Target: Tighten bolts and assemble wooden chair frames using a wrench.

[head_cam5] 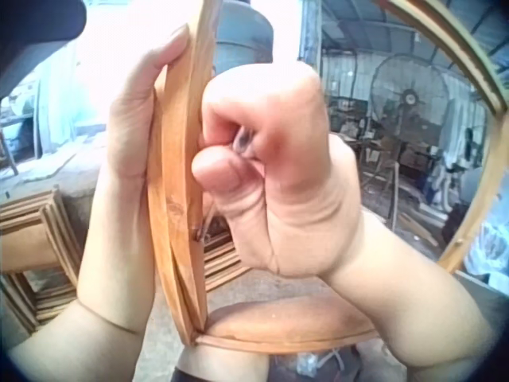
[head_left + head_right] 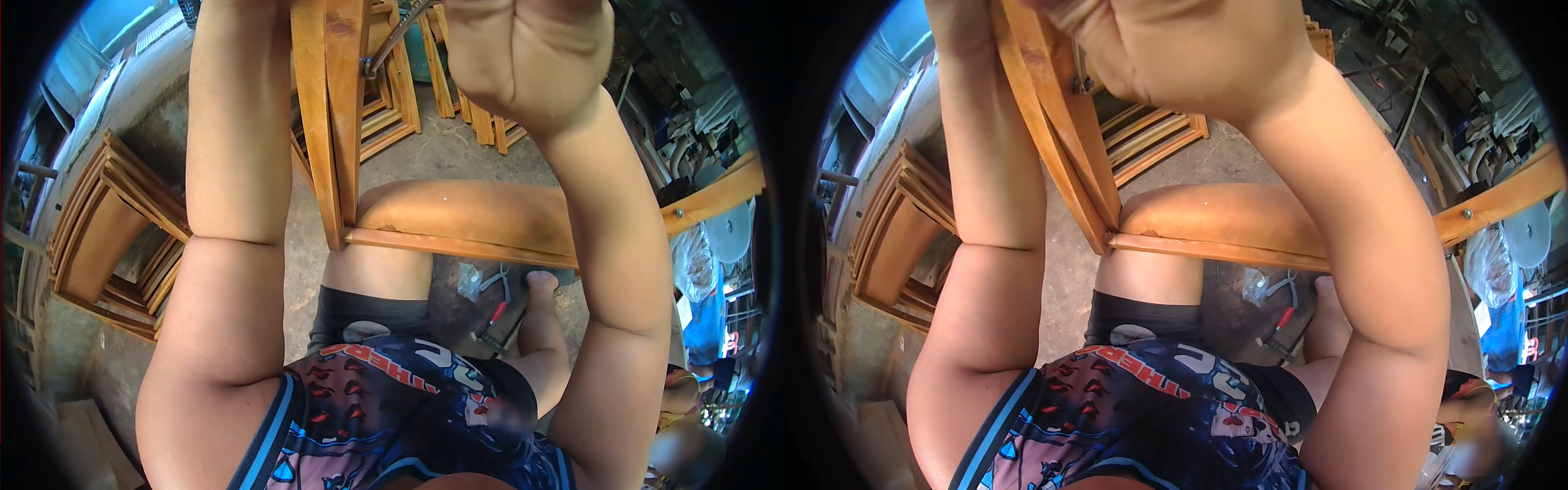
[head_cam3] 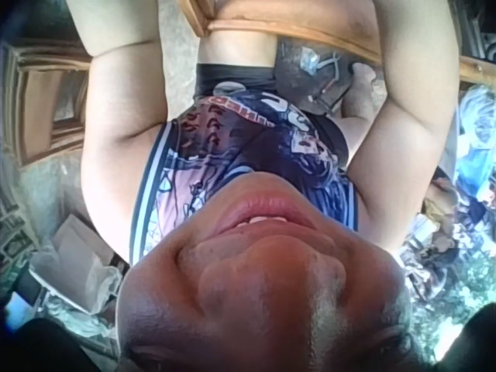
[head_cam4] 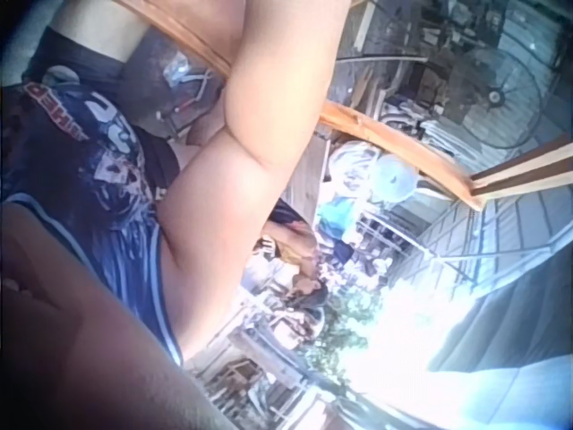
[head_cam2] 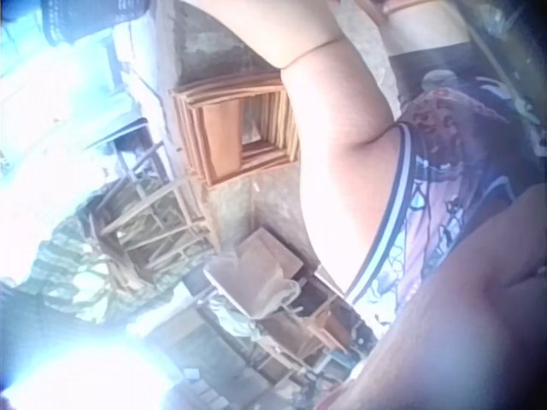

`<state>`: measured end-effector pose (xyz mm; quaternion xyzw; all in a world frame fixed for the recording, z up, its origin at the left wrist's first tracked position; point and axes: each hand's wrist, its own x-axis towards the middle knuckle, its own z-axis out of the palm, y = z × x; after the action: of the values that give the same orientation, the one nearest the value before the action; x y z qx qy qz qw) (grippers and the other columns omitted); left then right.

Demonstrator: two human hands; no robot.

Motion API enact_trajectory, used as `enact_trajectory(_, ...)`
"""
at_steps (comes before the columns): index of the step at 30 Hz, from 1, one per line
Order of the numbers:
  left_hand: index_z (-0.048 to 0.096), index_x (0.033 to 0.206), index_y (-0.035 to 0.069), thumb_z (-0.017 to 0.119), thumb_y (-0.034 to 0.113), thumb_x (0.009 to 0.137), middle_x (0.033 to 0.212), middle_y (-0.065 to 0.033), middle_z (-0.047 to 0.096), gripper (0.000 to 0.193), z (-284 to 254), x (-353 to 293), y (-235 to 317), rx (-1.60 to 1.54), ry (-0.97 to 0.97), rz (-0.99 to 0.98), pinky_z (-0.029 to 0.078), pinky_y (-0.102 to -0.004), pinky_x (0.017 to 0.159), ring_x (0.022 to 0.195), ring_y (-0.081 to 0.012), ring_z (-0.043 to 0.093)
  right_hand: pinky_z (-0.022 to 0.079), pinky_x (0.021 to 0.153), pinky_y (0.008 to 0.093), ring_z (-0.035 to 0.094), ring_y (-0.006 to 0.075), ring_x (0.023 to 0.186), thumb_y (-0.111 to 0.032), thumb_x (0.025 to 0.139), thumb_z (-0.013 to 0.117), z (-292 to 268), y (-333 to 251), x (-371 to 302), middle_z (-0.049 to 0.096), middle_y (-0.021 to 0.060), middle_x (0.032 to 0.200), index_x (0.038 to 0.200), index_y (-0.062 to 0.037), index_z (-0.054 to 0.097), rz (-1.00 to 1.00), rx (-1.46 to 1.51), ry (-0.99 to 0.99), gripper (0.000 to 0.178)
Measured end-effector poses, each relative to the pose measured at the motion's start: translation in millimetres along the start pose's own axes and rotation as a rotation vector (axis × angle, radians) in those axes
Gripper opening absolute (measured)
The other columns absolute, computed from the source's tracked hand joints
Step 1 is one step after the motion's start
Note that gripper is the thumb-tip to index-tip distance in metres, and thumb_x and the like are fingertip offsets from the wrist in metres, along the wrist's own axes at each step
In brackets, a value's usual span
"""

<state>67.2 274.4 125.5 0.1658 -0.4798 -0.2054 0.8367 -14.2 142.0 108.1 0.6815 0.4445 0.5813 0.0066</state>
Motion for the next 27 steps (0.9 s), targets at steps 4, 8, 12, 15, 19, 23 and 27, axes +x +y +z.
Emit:
enact_trajectory(4,0.065,0.102,0.004,0.064,0.045,0.098,0.073,-0.0105,0.068,0.041,-43.8,3.5,-2.7,0.144,-0.222,0.029,0.053,-0.0271,0.048,0.050,-0.0173,0.061,0.053,0.067,0.0282,0.065,0.0123,0.075,-0.023,0.110,0.050,9.2,-8.2,-12.5,0.061,0.0038,0.086,0.110,-0.0062,0.044,0.259,0.005,0.018,0.018)
enact_trajectory(8,0.062,0.104,0.004,0.062,0.047,0.099,0.068,-0.0085,0.062,0.043,-25.5,-8.5,5.9,0.158,-0.175,-0.036,0.052,-0.0264,0.045,0.048,-0.0174,0.059,0.056,0.076,0.0279,0.070,0.0125,0.083,-0.014,0.109,0.047,20.6,-0.6,-10.8,0.066,0.0052,0.091,0.112,-0.0061,0.043,0.425,0.223,0.055,0.009)
enact_trajectory(12,0.059,0.105,0.001,0.059,0.049,0.101,0.074,-0.0075,0.059,0.047,-24.6,-6.2,9.5,0.133,-0.147,0.015,0.052,-0.0268,0.044,0.055,-0.0171,0.061,0.052,0.077,0.0387,0.068,0.0238,0.086,-0.020,0.111,0.041,14.0,-12.4,-13.6,0.063,0.0158,0.088,0.106,-0.0048,0.048,0.713,-0.188,-0.119,0.018)
enact_trajectory(15,0.058,0.107,-0.001,0.056,0.048,0.102,0.079,-0.0074,0.058,0.050,-24.4,-9.4,8.0,0.051,-0.215,0.035,0.052,-0.0274,0.044,0.060,-0.0172,0.062,0.048,0.078,0.0428,0.065,0.0354,0.088,-0.022,0.111,0.039,30.9,-7.1,-43.3,0.060,0.0210,0.088,0.105,-0.0041,0.050,0.848,-0.063,-0.034,0.022)
enact_trajectory(19,0.057,0.109,-0.001,0.055,0.047,0.103,0.079,-0.0069,0.057,0.048,-39.3,1.7,8.0,0.249,-0.327,0.066,0.053,-0.0275,0.044,0.059,-0.0172,0.061,0.049,0.078,0.0437,0.062,0.0427,0.086,-0.022,0.110,0.040,35.7,-15.9,-41.5,0.060,0.0226,0.088,0.105,-0.0041,0.051,1.002,-0.040,0.030,0.021)
enact_trajectory(23,0.057,0.108,0.001,0.057,0.049,0.101,0.075,-0.0070,0.056,0.048,-39.1,2.8,-2.9,0.091,-0.232,-0.020,0.053,-0.0276,0.045,0.056,-0.0167,0.059,0.050,0.079,0.0445,0.063,0.0436,0.085,-0.021,0.109,0.041,37.8,-10.7,-56.7,0.061,0.0237,0.087,0.104,-0.0035,0.052,0.952,-0.108,0.074,0.021)
enact_trajectory(27,0.057,0.106,0.002,0.060,0.051,0.099,0.070,-0.0067,0.056,0.050,-48.9,10.7,-4.7,0.290,-0.193,0.064,0.052,-0.0274,0.047,0.054,-0.0171,0.058,0.053,0.074,0.0436,0.066,0.0348,0.079,-0.021,0.109,0.042,29.1,-9.8,-36.3,0.064,0.0206,0.087,0.111,-0.0033,0.053,1.016,-0.088,-0.069,0.020)
